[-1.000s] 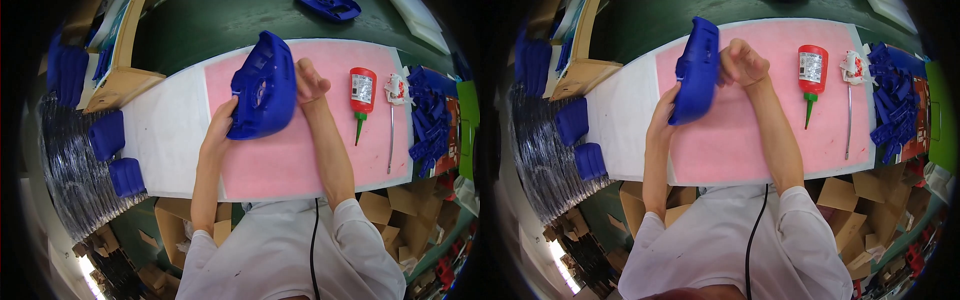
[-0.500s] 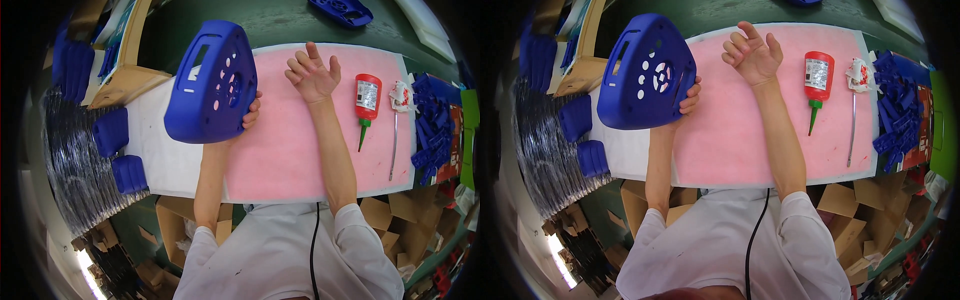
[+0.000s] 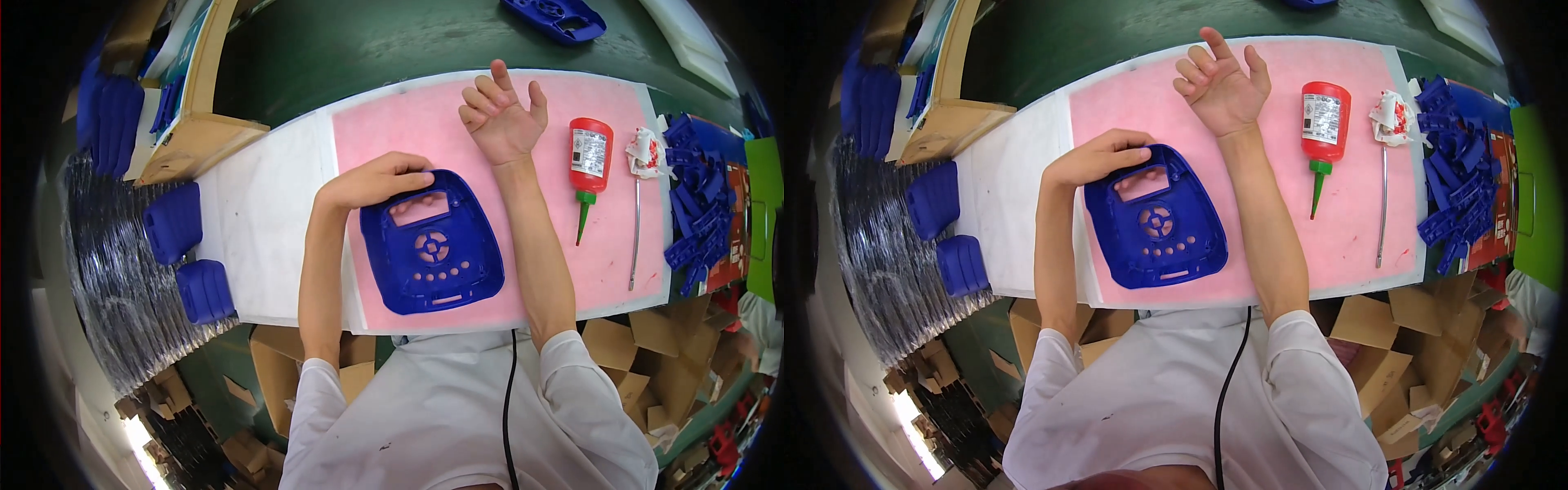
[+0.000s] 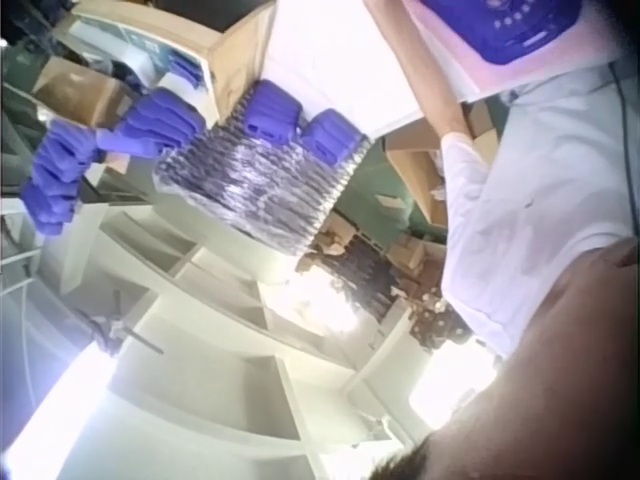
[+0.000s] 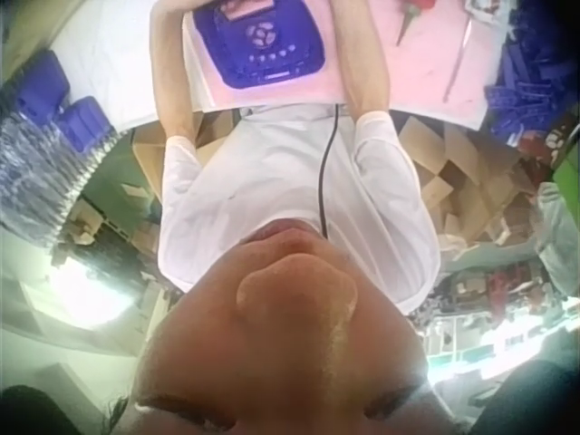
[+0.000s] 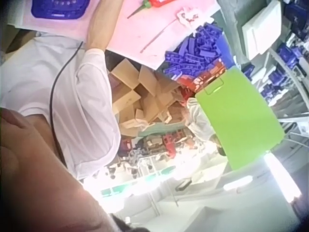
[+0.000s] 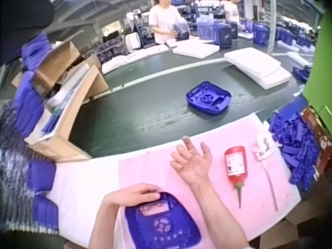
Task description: The person applies glue from a glue bottle to a blue plastic shell, then attaches a handle piece to the shell.
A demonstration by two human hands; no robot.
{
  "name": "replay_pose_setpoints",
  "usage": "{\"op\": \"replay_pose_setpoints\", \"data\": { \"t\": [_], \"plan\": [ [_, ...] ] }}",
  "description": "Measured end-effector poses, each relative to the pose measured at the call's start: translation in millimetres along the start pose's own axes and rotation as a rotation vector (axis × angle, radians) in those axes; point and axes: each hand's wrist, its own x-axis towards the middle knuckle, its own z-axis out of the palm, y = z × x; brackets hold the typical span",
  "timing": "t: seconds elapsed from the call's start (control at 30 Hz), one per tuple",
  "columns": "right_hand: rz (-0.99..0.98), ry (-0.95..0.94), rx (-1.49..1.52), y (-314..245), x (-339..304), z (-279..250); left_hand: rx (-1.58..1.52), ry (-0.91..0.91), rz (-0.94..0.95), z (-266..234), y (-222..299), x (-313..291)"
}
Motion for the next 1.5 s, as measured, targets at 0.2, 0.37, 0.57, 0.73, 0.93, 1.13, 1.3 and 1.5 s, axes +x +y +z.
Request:
{"op": "replay_pose_setpoints", "data": {
  "t": [0.2,0.37,0.57,0.73,0.93,1.13,1.3,1.5],
  "plan": [
    [-0.011,-0.011,-0.008,-4.3,0.8,0.2,-0.026,0.398,0.465,-8.8,6.1,14.9],
    [-0.044,-0.006,0.027,-10.4,0.3,0.9,0.038,0.86,0.617,-24.3,-31.3,7.8],
    [-0.07,0.045,0.004,-11.7,1.8,0.4,0.652,0.92,0.694,-5.0,-55.9,5.4],
    [0.07,0.038,-0.174,-15.6,2.9,4.8,0.772,0.979,0.672,4.0,-51.0,2.7],
    [0.066,0.297,-0.909,-25.9,3.9,93.1,0.682,1.018,0.72,14.0,-51.6,6.5],
    [0.27,0.72,-2.377,-40.3,-26.5,187.0,0.612,1.065,0.693,17.2,-56.3,3.4],
    [0.813,1.106,-2.832,-88.6,-74.3,151.6,0.563,1.072,0.669,27.0,-54.1,9.4],
    [0.931,1.146,-2.731,-87.2,-68.0,132.2,0.348,0.944,0.593,32.2,-49.5,5.7]
  ]
}}
